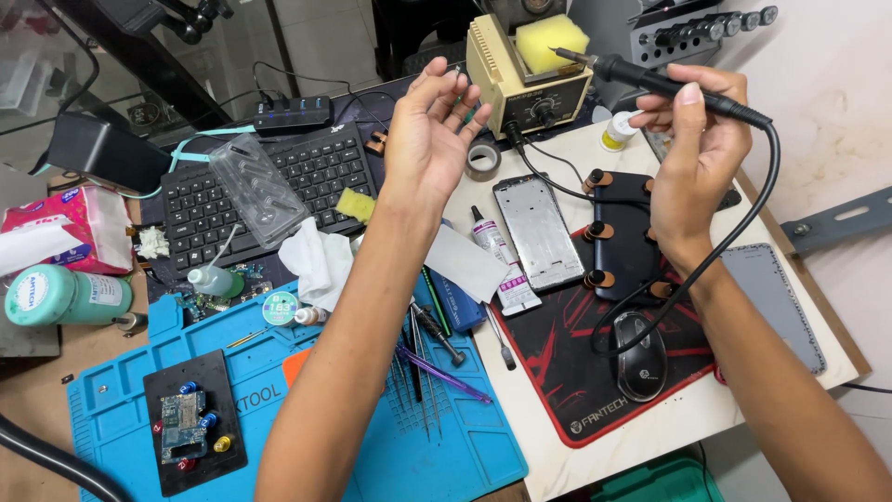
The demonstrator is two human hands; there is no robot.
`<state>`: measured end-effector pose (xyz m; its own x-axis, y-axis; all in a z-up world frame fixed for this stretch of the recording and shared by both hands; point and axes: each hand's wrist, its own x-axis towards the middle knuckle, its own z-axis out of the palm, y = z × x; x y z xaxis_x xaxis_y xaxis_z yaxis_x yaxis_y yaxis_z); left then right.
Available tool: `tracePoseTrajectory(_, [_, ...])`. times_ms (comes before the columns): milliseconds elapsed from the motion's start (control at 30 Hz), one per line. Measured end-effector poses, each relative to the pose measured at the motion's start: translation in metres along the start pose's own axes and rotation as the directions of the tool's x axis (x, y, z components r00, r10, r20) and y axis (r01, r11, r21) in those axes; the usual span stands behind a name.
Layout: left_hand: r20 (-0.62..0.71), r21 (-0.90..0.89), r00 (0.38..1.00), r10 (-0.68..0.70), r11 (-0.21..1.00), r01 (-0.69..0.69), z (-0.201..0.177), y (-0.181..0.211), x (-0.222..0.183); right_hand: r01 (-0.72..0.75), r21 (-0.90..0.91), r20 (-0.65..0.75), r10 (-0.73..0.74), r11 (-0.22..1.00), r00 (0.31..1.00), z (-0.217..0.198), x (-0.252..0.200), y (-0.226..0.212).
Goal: The person is performing a repair on a small electronic component, which involves cleaning the part with a tissue, applying adhesive from a tube, and soldering connections using a soldering iron.
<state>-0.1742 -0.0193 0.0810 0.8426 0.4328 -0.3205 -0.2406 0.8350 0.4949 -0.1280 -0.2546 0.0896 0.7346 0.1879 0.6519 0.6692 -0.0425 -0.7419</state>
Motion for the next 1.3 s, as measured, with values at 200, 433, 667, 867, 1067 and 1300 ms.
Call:
tracePoseTrajectory(200, [0.001, 0.006, 1.0, 0.004, 1.0, -0.004, -0.0034, -0.003, 0.0066, 0.007, -0.001, 0.011, -0.007, 1.0, 1.0, -0.0003, -0.0001, -0.0005])
tracePoseTrajectory(433, [-0.006, 0.013, 1.0, -0.003, 1.0, 0.003, -0.0034, -0.0026, 0.0046, 0.018, -0.019, 0.004, -0.018, 1.0, 1.0, -0.0007, -0.0004, -0.0016])
tracePoseTrajectory(667, [-0.009, 0.02, 1.0, -0.004, 1.0, 0.004, -0.0042, -0.0023, 0.0035, 0.012, -0.001, 0.005, -0.012, 1.0, 1.0, 0.0022, -0.0016, -0.0008])
tracePoseTrajectory(867, [-0.006, 0.016, 1.0, -0.008, 1.0, 0.009, -0.0045, -0.0042, 0.0054, 0.015, -0.017, 0.005, -0.015, 1.0, 1.0, 0.0004, -0.0003, -0.0014])
tracePoseTrajectory(1067, [-0.014, 0.018, 1.0, -0.015, 1.0, 0.015, -0.0069, -0.0053, 0.0064, 0.015, -0.012, 0.0, -0.015, 1.0, 1.0, 0.0018, -0.0006, -0.0001])
tracePoseTrajectory(1300, [-0.014, 0.033, 1.0, -0.007, 0.999, 0.008, -0.0028, -0.0028, -0.0004, 0.01, -0.02, 0.002, -0.01, 1.0, 1.0, 0.0009, -0.0009, -0.0031])
